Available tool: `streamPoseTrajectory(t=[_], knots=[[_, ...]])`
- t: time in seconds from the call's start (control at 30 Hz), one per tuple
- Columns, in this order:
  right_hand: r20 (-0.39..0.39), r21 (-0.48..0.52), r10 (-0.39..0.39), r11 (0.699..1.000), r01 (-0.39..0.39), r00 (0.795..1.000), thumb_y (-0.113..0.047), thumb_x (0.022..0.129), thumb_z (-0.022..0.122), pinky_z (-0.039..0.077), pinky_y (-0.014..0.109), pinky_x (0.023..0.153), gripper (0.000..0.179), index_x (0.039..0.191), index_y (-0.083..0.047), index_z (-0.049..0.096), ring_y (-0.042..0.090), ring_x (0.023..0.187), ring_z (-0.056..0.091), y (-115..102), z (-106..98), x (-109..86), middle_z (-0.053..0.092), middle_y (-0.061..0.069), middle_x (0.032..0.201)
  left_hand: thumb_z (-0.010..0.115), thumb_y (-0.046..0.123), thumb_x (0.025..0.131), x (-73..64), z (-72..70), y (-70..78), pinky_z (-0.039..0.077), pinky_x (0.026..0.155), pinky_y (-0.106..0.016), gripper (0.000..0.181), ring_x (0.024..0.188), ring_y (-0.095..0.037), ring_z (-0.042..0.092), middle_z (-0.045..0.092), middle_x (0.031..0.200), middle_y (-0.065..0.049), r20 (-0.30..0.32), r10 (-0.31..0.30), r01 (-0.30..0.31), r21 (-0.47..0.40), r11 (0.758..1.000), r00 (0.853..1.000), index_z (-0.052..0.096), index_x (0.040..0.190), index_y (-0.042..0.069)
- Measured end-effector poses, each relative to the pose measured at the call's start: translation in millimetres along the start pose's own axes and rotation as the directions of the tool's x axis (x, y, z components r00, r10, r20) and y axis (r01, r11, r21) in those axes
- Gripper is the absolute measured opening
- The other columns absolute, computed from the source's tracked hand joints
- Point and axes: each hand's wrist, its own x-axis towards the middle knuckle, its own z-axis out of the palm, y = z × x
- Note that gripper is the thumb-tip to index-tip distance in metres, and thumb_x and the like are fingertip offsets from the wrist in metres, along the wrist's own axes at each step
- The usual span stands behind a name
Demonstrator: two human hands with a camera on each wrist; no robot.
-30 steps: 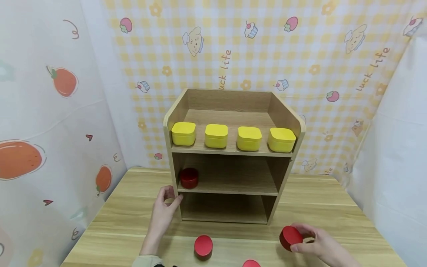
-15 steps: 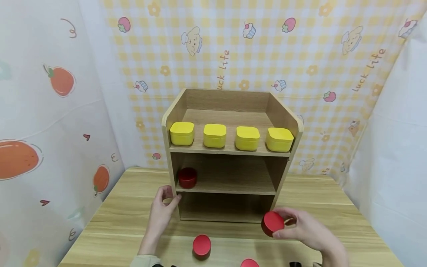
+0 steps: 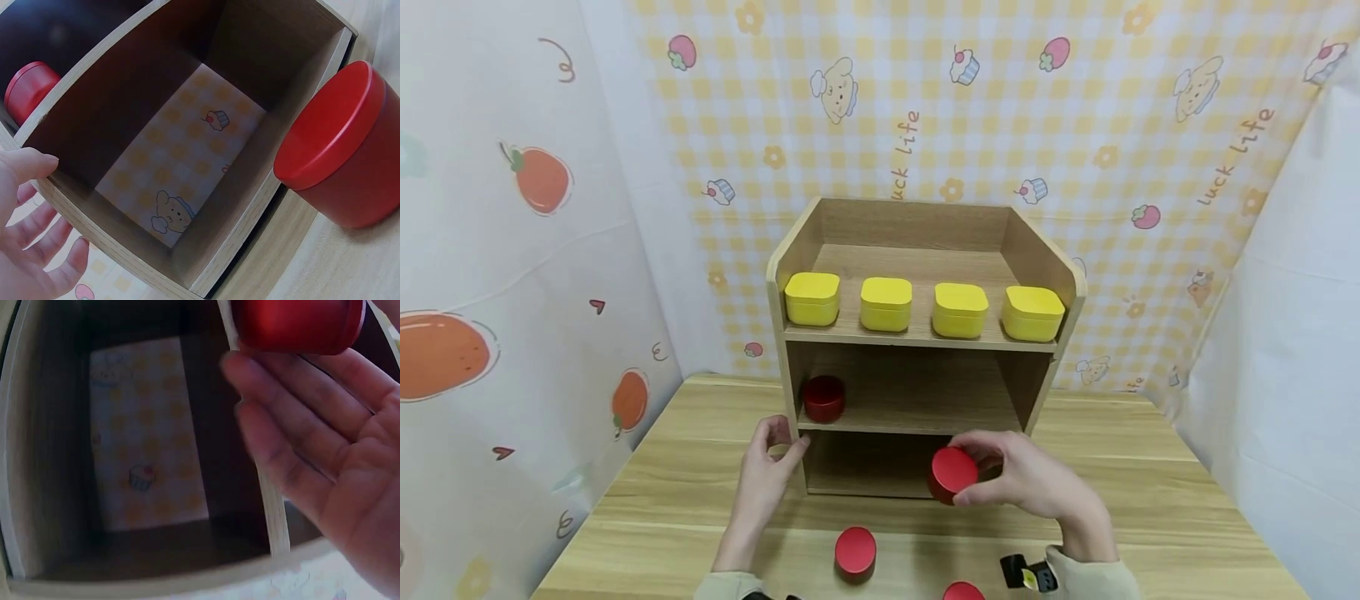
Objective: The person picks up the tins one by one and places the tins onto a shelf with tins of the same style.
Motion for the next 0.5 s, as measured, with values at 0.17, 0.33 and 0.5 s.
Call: streamPoseTrajectory(t=[0.17,0.33,0.5], knots=[[-0.026,-0.038,-0.033,0.999,0.032,0.999,-0.038,0.075,0.085,0.052,0.033,0.081,0.058,0.124,-0.014,0.063,0.012,0.093,0.062,-11.0,1.0,19.2,0.067,-0.01,0.099,0.07,0.015,0.092,0.9,1.0,-0.6,0.049,0.082,-0.023,0.032,0.106,-0.019,0.05,0.055,0.108,-0.009,-0.011,0.004,-0.004,0.002,1.0,1.0,0.052,0.117,0.007],[-0.04,-0.085,-0.07,0.994,0.066,0.997,-0.043,0.074,0.084,0.051,0.036,0.084,0.06,0.123,-0.016,0.063,0.008,0.095,0.062,-21.8,2.1,37.1,0.066,-0.013,0.101,0.07,0.015,0.092,0.9,0.7,-1.3,0.049,0.082,-0.023,0.032,0.107,-0.019,0.05,0.055,0.108,-0.008,-0.008,0.005,-0.005,-0.004,1.0,1.0,0.052,0.117,0.007],[-0.053,-0.081,-0.104,0.992,0.099,0.993,-0.043,0.074,0.084,0.05,0.038,0.085,0.06,0.124,-0.018,0.063,0.008,0.095,0.061,-30.6,2.6,53.1,0.066,-0.013,0.102,0.069,0.014,0.092,-0.2,1.1,0.3,0.049,0.081,-0.023,0.03,0.106,-0.017,0.049,0.054,0.108,-0.009,-0.006,0.002,-0.002,-0.013,1.0,1.0,0.052,0.116,0.007]])
